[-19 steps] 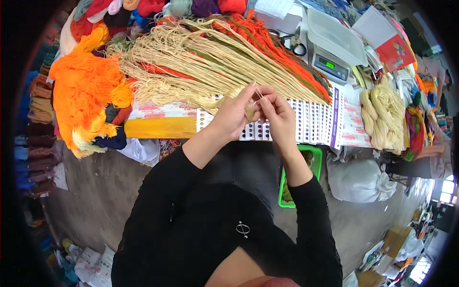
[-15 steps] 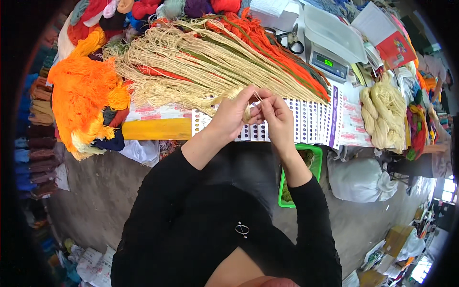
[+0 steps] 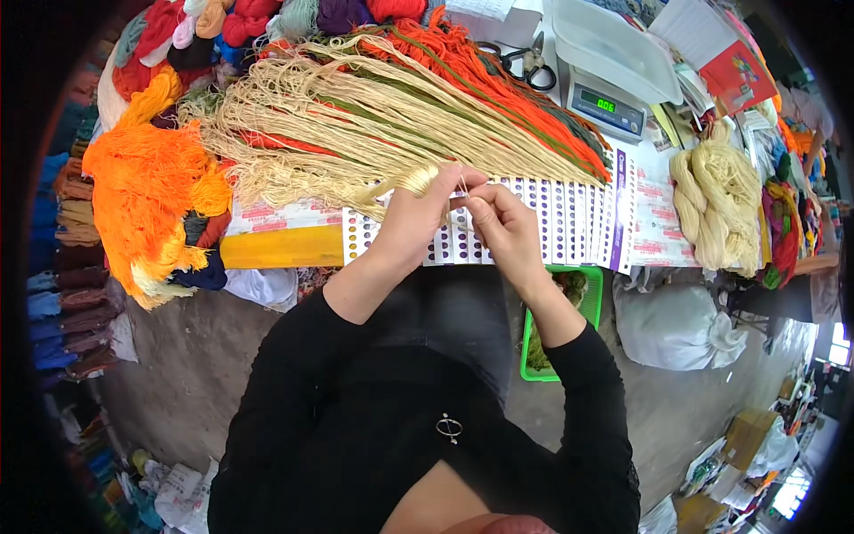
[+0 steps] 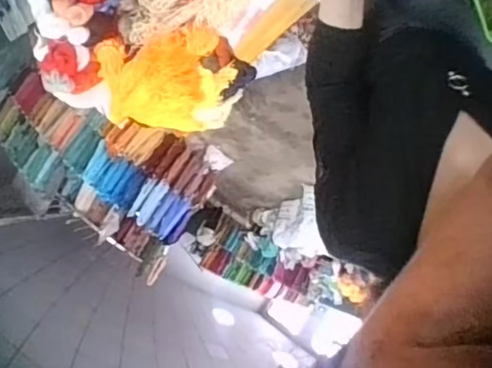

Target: Sorting bundles of colored yarn and cutting them with scissors at a workbench.

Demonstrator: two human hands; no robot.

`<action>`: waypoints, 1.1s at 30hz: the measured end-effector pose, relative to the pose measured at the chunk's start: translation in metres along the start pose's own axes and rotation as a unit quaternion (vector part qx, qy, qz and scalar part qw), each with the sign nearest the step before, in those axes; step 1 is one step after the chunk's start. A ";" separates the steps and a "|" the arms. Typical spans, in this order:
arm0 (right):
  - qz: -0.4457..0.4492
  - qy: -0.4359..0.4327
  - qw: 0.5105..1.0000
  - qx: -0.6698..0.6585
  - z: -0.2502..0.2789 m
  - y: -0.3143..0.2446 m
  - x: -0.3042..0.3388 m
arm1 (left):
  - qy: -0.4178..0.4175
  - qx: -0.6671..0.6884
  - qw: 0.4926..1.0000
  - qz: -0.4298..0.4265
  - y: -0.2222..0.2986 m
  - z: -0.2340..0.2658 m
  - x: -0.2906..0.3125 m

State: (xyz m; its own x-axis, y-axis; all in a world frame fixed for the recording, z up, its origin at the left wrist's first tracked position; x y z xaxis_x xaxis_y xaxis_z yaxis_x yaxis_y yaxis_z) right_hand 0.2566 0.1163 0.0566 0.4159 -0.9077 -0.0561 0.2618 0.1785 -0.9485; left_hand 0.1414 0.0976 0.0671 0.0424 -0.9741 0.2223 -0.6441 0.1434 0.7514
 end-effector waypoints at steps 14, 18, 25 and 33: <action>0.044 0.205 0.884 -0.417 0.259 0.039 -0.006 | 0.016 0.241 0.956 -0.165 0.212 0.313 0.005; 0.088 0.555 0.809 -0.175 0.443 0.019 0.087 | 0.017 0.262 0.913 -0.312 0.286 0.250 0.059; -0.001 0.224 0.955 0.197 0.235 -0.005 0.006 | -0.073 0.107 0.991 0.044 0.051 0.043 -0.028; -0.144 0.003 0.984 0.103 0.084 0.114 -0.025 | 0.008 0.047 0.933 0.356 -0.089 0.000 -0.036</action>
State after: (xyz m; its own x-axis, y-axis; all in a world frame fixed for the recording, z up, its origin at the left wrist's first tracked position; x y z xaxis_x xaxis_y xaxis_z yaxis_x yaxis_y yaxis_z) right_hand 0.3489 0.1914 -0.0243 0.2930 -0.9342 0.2035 0.5395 -0.0141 -0.8419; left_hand 0.1967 0.1198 -0.0078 -0.4108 -0.6343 0.6549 -0.5770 0.7371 0.3519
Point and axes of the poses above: each hand's wrist, its own x-axis away from the middle knuckle, its own z-axis out of the back of the hand, y = z × x, the point moved 6 cm from there along -x, towards the middle knuckle, and after that the axes turned 12 degrees about x, right-handed, at the moved point
